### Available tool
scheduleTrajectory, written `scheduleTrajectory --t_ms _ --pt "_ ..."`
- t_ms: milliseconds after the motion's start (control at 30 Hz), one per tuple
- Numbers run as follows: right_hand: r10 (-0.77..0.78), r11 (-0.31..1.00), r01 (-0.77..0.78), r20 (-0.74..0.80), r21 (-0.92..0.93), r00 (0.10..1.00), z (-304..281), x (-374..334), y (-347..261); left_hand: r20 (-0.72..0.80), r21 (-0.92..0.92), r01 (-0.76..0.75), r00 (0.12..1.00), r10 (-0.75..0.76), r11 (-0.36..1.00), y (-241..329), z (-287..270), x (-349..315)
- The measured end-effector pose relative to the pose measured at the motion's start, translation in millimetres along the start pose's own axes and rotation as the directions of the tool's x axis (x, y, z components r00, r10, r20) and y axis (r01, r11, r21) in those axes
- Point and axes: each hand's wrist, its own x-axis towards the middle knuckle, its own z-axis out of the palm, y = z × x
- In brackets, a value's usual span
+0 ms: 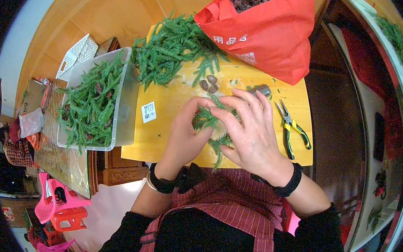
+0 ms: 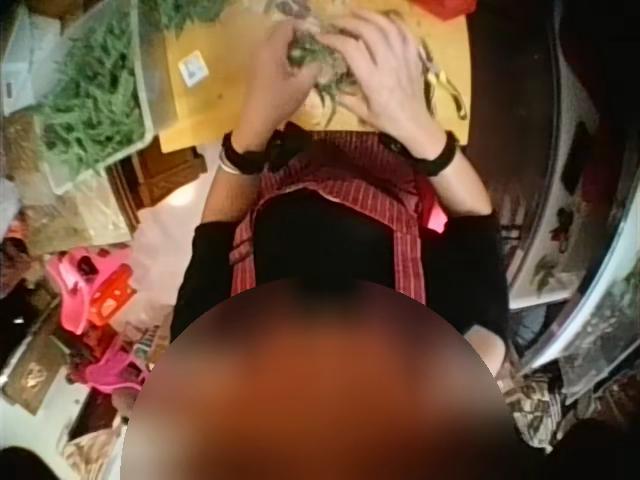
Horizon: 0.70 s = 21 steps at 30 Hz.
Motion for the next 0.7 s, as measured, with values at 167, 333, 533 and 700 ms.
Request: scheduleTrajectory --t_ms 167,333,533,700 --pt "0.008 0.999 -0.007 -0.009 0.041 1.0 -1.5 0.8 4.0 0.158 -0.37 0.227 0.971 -0.18 0.901 -4.4 -5.5 -1.4" --pt "0.022 0.997 -0.022 -0.005 0.07 1.0 -4.1 0.0 6.3 0.259 -0.299 0.361 0.922 -0.289 0.883 -4.2 -9.3 -3.6" --pt "0.026 0.996 -0.026 -0.005 0.086 1.0 -2.9 -0.4 8.7 0.188 -0.262 0.306 0.946 -0.262 0.915 -2.9 -6.9 -4.5" --pt "0.031 0.996 -0.03 -0.011 0.081 0.999 -3.4 -1.6 9.5 0.184 -0.178 0.273 0.953 -0.241 0.945 -4.5 -6.4 -4.1"
